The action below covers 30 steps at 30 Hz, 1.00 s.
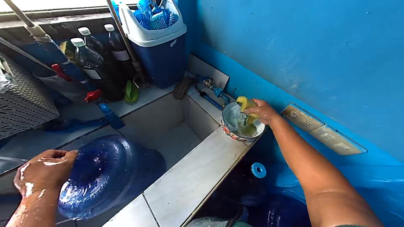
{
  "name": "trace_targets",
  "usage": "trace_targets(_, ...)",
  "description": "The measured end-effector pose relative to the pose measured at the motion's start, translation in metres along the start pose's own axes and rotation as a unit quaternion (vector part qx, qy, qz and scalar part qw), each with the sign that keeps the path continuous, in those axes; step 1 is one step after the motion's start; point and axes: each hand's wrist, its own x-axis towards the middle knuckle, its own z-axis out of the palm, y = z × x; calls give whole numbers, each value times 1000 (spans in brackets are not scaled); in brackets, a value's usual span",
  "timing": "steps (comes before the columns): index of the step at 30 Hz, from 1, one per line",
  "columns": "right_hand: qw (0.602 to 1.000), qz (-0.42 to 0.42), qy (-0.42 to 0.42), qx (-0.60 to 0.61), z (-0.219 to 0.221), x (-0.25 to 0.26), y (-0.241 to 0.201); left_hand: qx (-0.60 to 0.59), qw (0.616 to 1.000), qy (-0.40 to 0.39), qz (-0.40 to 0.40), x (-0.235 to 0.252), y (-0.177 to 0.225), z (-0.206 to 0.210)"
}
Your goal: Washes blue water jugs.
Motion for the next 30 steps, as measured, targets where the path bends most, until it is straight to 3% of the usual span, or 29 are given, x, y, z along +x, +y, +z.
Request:
trace_targets(4, 991, -2, 45, 126, 11, -8, 1, -28, 998, 29, 46, -3, -1, 3)
trace_targets(8, 970, 38, 183, 156, 50, -3, 11, -123, 949, 182, 225, -17, -15, 25)
trace_targets(11, 951, 84, 217, 205, 76, -3, -6, -240, 929, 207, 194, -49, 7, 34)
trace_targets(13, 940, 49, 150, 304, 105, -10, -34, -359, 909, 191, 87, -70, 31, 42)
trace_targets(15, 928, 44, 17, 370, 155, -32, -71, -468, 870, 157, -19, -77, 51, 49)
trace_targets(17, 900, 68, -114, 414, 219, -56, -110, -507, 856, 91, -29, -69, 49, 50)
trace_targets(19, 880, 54, -207, 424, 286, -68, -142, -535, 845, -3, 31, -62, 30, 49)
trace_targets(21, 898, -43, -240, 367, 357, -61, -158, -546, 832, -68, 75, -56, 10, 43)
trace_targets(22, 923, -121, -234, 282, 391, -51, -155, -556, 825, -69, 76, -56, 1, 44)
trace_targets(23, 940, -199, -232, 148, 419, -41, -147, -577, 813, -48, 64, -57, -6, 48)
trace_targets(24, 933, -260, -250, -15, 438, -37, -137, -604, 796, -5, 39, -57, -8, 54)
trace_targets(26, 857, -343, -294, -248, 460, -74, -116, -655, 746, 115, -21, -51, -13, 63)
trace_targets(27, 825, -404, -292, -267, 462, -105, -105, -668, 723, 170, -46, -42, -19, 62)
trace_targets(29, 779, -537, -262, -190, 468, -134, -86, -681, 698, 205, -83, -26, -30, 57)
trace_targets(30, 779, -526, -281, -193, 471, -127, -95, -685, 700, 185, -79, -26, -35, 55)
